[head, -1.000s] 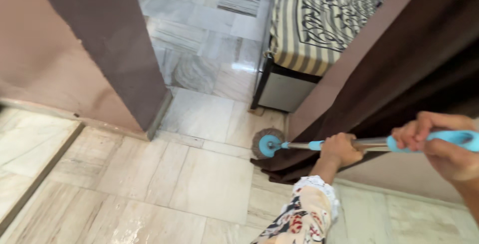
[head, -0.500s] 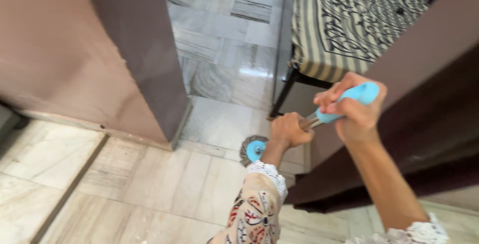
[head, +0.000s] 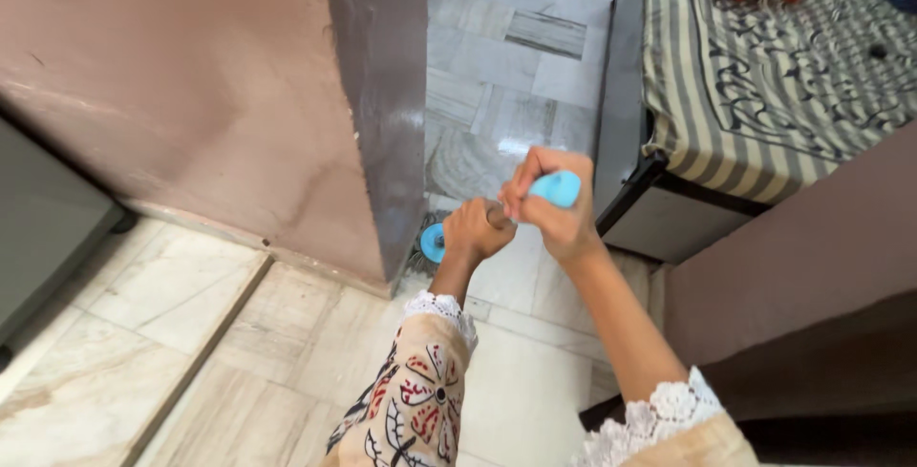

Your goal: The person mops the marble floor using a spin mop and a bucket, moving through a bedroom, hallways, and kitchen area.

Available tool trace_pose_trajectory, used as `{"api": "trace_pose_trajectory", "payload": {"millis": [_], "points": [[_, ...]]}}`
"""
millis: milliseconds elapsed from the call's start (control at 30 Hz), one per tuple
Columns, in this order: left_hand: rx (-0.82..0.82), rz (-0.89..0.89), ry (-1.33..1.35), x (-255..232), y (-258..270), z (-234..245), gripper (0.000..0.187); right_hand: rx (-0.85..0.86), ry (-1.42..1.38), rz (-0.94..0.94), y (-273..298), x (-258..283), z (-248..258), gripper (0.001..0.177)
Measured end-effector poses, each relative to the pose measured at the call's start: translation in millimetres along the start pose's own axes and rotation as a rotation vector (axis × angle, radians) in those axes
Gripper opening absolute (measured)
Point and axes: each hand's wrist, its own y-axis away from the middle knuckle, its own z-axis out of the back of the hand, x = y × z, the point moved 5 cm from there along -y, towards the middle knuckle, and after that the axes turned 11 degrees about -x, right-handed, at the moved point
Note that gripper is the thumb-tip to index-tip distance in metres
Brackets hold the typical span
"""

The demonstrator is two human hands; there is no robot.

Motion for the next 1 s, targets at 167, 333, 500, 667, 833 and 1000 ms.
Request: {"api": "trace_pose_trajectory", "payload": {"millis": [167, 333, 500, 667, 833, 1000], "points": [[-0.009, 0.025, 0.027, -13, -1, 20, 0.032, 0.029, 0.051, -0.033, -23, 17, -6, 0.006], [0.012, 0.15, 0.069, -34, 20, 10, 0.033, 0.041, 0.01, -0.063, -19, 47, 14, 0.007], [0.029, 0.067, 0.152, -72, 83, -48, 0.037, 0.161, 0.07, -0.082, 39, 108, 74, 0.011], [0.067, -0.019, 0.132, -158, 165, -129, 0.034, 0.163, 0.138, -0.148, 112, 175, 178, 0.012], [0.238, -0.052, 0.194, -290, 244, -207, 0.035, 0.081, 0.101, -0.148, 174, 244, 313, 0.006], [0.35, -0.095, 0.294, -391, 317, -268, 0.042, -0.159, 0.263, -0.203, 234, 294, 421, 0.007]]}}
